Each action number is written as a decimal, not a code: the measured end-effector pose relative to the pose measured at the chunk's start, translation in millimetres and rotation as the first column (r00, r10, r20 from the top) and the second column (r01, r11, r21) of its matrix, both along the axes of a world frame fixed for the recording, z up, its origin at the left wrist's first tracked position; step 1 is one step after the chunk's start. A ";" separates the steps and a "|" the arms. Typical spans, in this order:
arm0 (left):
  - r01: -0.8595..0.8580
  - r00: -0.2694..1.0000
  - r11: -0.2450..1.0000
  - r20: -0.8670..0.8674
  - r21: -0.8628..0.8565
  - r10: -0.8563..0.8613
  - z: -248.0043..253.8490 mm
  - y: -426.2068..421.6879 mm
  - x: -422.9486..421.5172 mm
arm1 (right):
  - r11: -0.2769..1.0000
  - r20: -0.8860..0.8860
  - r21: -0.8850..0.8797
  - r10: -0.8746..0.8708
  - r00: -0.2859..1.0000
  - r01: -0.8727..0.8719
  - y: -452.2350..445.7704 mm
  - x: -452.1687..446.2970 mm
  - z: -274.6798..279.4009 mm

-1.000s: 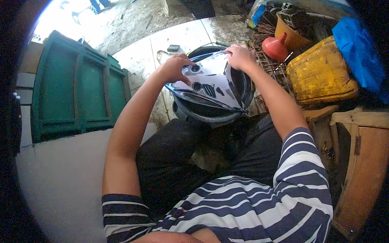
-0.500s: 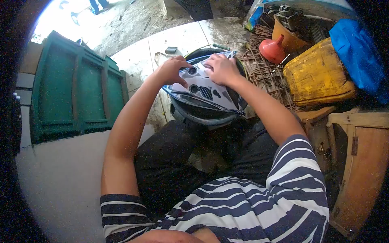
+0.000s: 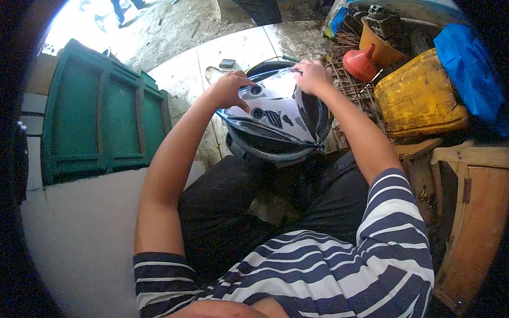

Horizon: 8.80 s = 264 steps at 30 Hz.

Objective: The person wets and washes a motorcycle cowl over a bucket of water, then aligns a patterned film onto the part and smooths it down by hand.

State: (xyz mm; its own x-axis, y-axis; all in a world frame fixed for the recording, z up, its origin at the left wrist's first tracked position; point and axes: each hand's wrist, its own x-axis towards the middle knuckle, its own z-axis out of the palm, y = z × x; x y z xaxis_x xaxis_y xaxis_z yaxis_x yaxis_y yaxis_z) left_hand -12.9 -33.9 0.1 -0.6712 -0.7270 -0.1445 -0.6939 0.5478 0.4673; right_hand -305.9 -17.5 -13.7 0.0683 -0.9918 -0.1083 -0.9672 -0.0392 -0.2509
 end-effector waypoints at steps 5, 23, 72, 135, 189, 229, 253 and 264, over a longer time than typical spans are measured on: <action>0.023 0.999 1.000 -0.022 -0.007 -0.023 -10.8 -8.3 -1.3 | 0.967 0.020 -0.115 0.230 0.973 -0.227 25.9 31.3 -7.8; 0.035 0.999 0.999 0.015 -0.025 -0.035 -3.6 -6.2 0.0 | 1.000 0.014 -0.019 0.004 1.000 -0.003 -17.1 -18.0 -22.2; 0.040 0.999 0.999 0.002 -0.016 -0.040 -4.3 -5.9 0.6 | 0.940 -0.043 -0.004 0.341 0.939 -0.342 11.7 26.7 6.7; 0.023 1.000 1.000 0.005 -0.013 -0.023 1.0 -4.7 1.8 | 0.995 -0.008 -0.099 0.024 1.000 -0.024 -14.2 -16.7 -11.0; 0.016 1.000 1.000 -0.003 -0.012 -0.016 1.3 -2.6 1.6 | 0.988 -0.090 -0.153 0.011 0.996 -0.025 1.0 1.0 -0.5; 0.014 1.000 1.000 0.001 -0.009 -0.014 5.0 -0.6 1.3 | 0.934 -0.037 -0.211 0.286 0.957 -0.287 0.3 15.4 -9.1; 0.025 1.000 1.000 0.011 -0.014 -0.024 1.0 -3.4 1.6 | 0.993 0.091 -0.097 0.080 0.993 -0.071 3.1 6.3 2.6; 0.027 0.999 0.999 0.031 -0.022 -0.026 5.5 -1.7 0.7 | 0.995 0.075 -0.012 0.099 0.992 -0.098 -0.2 6.2 -1.3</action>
State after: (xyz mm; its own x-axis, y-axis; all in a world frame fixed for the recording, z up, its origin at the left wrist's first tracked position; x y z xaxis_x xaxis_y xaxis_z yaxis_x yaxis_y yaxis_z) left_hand -12.2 -35.6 5.5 -0.6859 -0.7123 -0.1492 -0.6928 0.5763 0.4335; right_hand -299.7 -17.8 -15.0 0.1736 -0.9806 -0.0907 -0.9369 -0.1361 -0.3222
